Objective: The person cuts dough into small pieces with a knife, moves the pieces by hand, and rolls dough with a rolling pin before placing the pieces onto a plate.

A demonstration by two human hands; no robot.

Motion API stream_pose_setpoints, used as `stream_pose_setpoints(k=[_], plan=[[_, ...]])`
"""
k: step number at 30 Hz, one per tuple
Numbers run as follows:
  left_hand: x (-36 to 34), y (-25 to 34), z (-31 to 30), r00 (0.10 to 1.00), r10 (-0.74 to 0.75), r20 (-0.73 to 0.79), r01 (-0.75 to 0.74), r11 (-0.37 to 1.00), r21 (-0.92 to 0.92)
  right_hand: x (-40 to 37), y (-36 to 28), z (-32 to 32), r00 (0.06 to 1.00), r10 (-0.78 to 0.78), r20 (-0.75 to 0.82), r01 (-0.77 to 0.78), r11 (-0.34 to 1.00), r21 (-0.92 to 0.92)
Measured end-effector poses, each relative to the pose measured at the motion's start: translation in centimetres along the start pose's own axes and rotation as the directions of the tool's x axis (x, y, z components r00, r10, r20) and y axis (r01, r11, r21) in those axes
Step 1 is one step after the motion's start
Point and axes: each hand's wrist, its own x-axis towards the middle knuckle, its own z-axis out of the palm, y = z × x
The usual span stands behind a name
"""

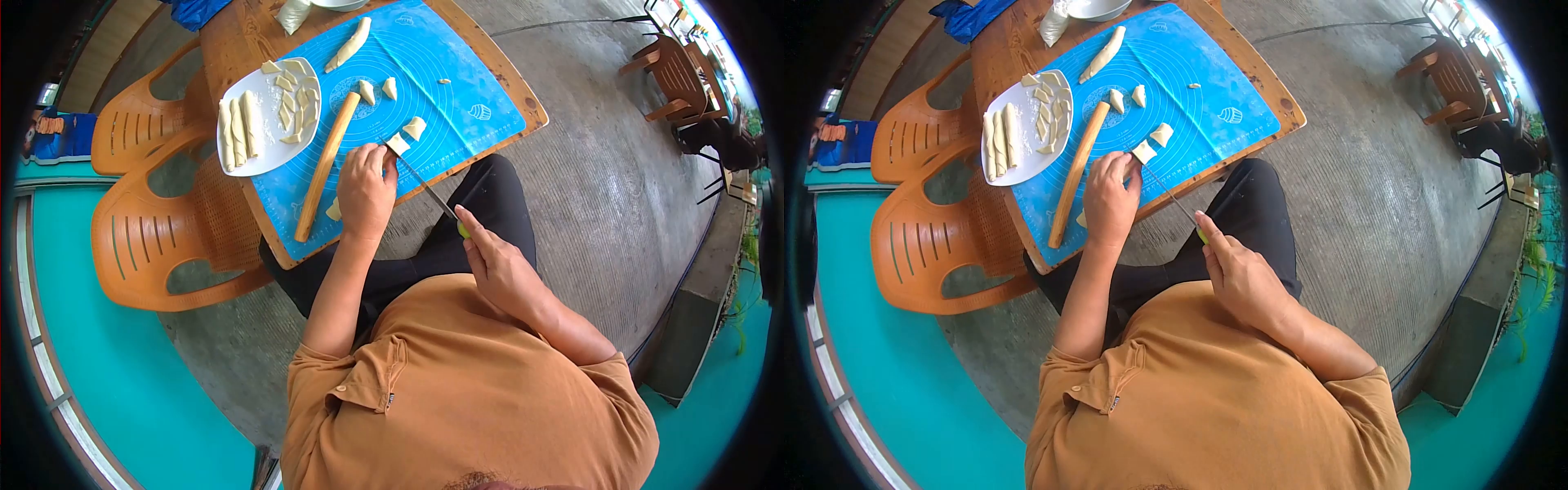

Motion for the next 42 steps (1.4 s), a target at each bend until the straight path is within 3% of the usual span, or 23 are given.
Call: stream_pose_setpoints(k=[15, 17, 20, 24, 29, 35, 42], plan=[[0.1, -0.3, 0.2, 0.999, 0.024, -0.021, -0.024, 1.000, 0.018, 0.5, 1.5, 2.0, 0.994, -0.080, -0.079, 0.072, 0.993, -0.097], [0.0, -0.3, 0.5, 0.999, 0.023, -0.036, -0.022, 1.000, 0.021, 0.5, 1.1, 1.5, 1.000, 0.004, 0.001, -0.004, 0.972, -0.233], [-0.1, -0.6, 0.5, 0.999, 0.001, -0.034, 0.000, 1.000, 0.027, 0.5, 1.4, 1.1, 1.000, -0.008, 0.018, 0.013, 0.944, -0.329], [-0.2, -0.4, 0.3, 0.999, 0.011, -0.040, -0.011, 1.000, 0.003, 0.7, 1.5, 0.3, 1.000, -0.030, 0.006, 0.030, 0.956, -0.293], [-0.1, -0.4, 0.4, 0.999, 0.010, -0.039, -0.009, 1.000, 0.010, 0.8, 2.3, 0.0, 0.997, -0.072, -0.018, 0.070, 0.992, -0.109], [-0.1, -0.4, 0.3, 0.999, 0.011, -0.031, -0.011, 1.000, 0.005, 0.8, 2.4, 0.2, 1.000, -0.027, 0.000, 0.027, 1.000, -0.015], [-0.2, -0.4, 0.0, 1.000, -0.002, 0.024, 0.001, 0.999, 0.046, 0.5, 1.2, -0.4, 0.998, -0.061, -0.012, 0.061, 0.998, -0.017]])
